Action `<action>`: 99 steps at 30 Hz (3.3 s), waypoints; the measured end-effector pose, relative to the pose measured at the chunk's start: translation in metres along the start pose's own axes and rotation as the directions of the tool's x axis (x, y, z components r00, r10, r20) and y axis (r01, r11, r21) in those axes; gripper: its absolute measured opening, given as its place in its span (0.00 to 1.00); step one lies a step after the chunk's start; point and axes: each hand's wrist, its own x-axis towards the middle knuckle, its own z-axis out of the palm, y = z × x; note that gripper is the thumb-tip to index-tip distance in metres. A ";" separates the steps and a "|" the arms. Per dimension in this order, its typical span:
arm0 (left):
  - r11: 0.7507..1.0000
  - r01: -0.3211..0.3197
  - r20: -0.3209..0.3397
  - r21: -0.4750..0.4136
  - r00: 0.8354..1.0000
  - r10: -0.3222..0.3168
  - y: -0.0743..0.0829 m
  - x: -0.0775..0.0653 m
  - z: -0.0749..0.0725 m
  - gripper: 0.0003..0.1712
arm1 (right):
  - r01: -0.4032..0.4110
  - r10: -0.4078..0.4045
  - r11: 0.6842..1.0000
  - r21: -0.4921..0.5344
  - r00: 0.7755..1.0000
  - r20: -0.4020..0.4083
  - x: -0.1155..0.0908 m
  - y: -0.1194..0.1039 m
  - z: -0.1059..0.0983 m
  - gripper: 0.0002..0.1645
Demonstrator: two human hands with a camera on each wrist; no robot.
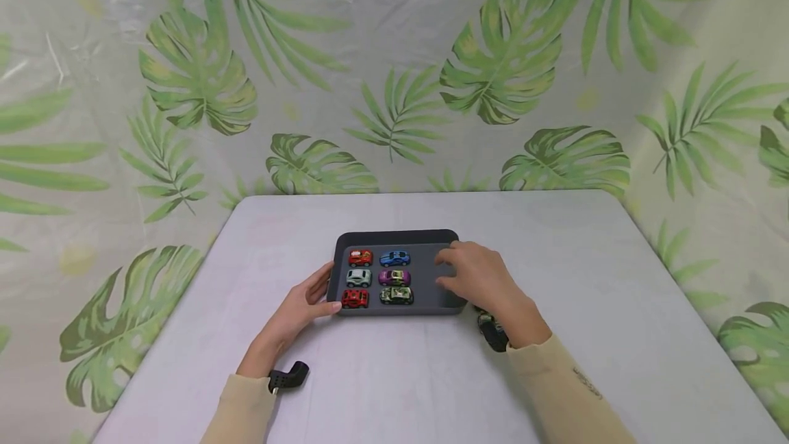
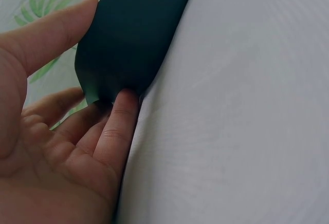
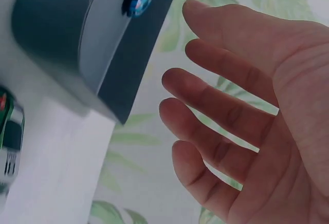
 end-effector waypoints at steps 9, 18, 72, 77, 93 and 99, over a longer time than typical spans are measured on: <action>1.000 0.002 0.004 0.013 1.000 -0.002 -0.001 0.000 0.000 0.54 | -0.053 0.053 0.998 0.021 0.999 -0.012 -0.016 0.019 -0.010 0.20; 1.000 0.012 -0.003 0.014 1.000 -0.012 0.001 -0.001 0.000 0.54 | -0.089 0.090 0.995 0.041 0.996 -0.020 -0.034 0.040 -0.008 0.21; 1.000 -0.024 0.019 0.009 1.000 0.024 -0.001 -0.001 0.001 0.52 | -0.188 0.164 0.971 0.147 0.973 0.164 -0.060 0.074 0.006 0.12; 1.000 -0.023 0.016 0.011 1.000 0.023 -0.002 -0.001 0.000 0.52 | -0.185 0.161 0.972 0.144 0.973 0.163 -0.059 0.073 0.007 0.12; 1.000 -0.010 0.004 0.006 1.000 0.010 -0.002 -0.003 0.000 0.52 | -0.198 0.180 0.973 0.118 0.973 0.147 -0.059 0.075 0.009 0.12; 1.000 -0.012 0.001 0.010 1.000 0.012 -0.002 -0.003 0.000 0.53 | -0.203 0.187 0.973 0.109 0.972 0.142 -0.058 0.074 0.010 0.14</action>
